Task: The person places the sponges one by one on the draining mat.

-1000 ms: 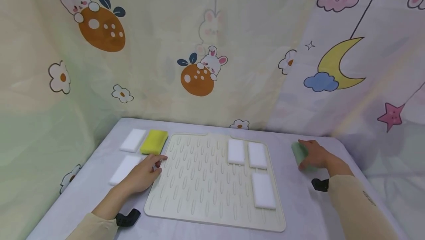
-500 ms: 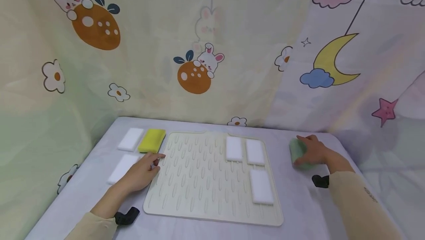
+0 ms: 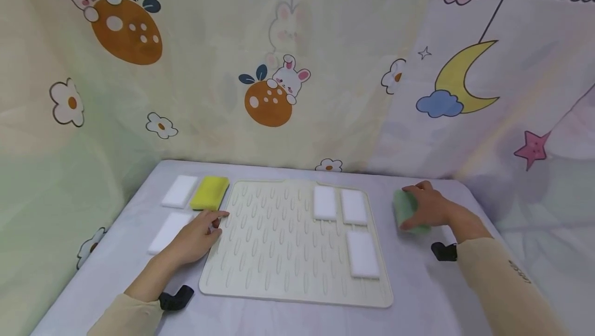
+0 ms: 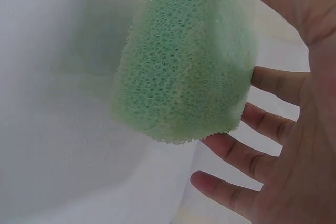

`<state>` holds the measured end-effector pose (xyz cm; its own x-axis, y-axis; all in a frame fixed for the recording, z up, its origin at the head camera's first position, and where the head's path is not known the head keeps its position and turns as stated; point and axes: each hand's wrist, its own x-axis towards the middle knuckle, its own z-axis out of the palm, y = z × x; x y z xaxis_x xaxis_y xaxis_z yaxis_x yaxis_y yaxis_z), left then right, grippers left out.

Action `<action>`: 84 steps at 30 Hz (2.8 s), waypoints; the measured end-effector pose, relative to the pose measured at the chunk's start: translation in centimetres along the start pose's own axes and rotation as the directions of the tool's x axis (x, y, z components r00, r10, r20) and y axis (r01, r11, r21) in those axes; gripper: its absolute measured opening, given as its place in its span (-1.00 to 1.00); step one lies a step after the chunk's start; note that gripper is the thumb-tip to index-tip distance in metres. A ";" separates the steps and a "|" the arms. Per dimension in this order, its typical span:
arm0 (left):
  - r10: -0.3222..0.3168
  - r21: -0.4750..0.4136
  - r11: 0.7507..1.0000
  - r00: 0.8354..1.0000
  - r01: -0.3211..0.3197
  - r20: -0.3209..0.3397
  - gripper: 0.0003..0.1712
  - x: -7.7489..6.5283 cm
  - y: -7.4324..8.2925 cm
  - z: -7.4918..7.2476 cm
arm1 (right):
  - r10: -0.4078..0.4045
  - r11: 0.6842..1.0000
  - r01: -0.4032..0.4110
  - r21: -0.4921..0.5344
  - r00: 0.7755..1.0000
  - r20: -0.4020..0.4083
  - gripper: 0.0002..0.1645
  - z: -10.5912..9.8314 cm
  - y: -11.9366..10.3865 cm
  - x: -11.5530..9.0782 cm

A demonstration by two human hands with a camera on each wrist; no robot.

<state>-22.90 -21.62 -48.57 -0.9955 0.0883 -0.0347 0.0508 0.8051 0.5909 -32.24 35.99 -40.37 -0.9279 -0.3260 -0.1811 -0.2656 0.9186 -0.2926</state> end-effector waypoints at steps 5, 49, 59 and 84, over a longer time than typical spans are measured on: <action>0.005 -0.009 1.000 1.000 -0.005 0.005 -0.49 0.1 0.0 -0.2 | -0.029 1.000 0.029 -0.013 1.000 -0.007 0.39 0.0 -1.2 -0.4; 0.035 0.011 0.999 0.999 -0.035 0.005 -0.49 0.6 -0.3 0.1 | -0.104 0.988 0.098 -0.116 0.994 -0.045 0.38 1.2 -14.4 -2.9; 0.040 0.016 0.999 0.999 -0.040 0.002 -0.50 0.4 -0.2 0.1 | -0.123 0.983 0.116 -0.143 0.992 -0.037 0.35 2.1 -16.5 -2.9; 0.039 0.009 0.999 0.999 -0.039 0.007 -0.50 0.2 0.1 -0.2 | -0.163 0.972 0.144 -0.186 0.982 -0.091 0.23 5.4 -19.8 -2.3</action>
<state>-23.14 -21.70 -48.35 -0.9922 0.1238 -0.0172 0.0905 0.8064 0.5844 -23.38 17.34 -39.26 -0.8921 -0.4496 -0.0452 -0.4404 0.8875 -0.1356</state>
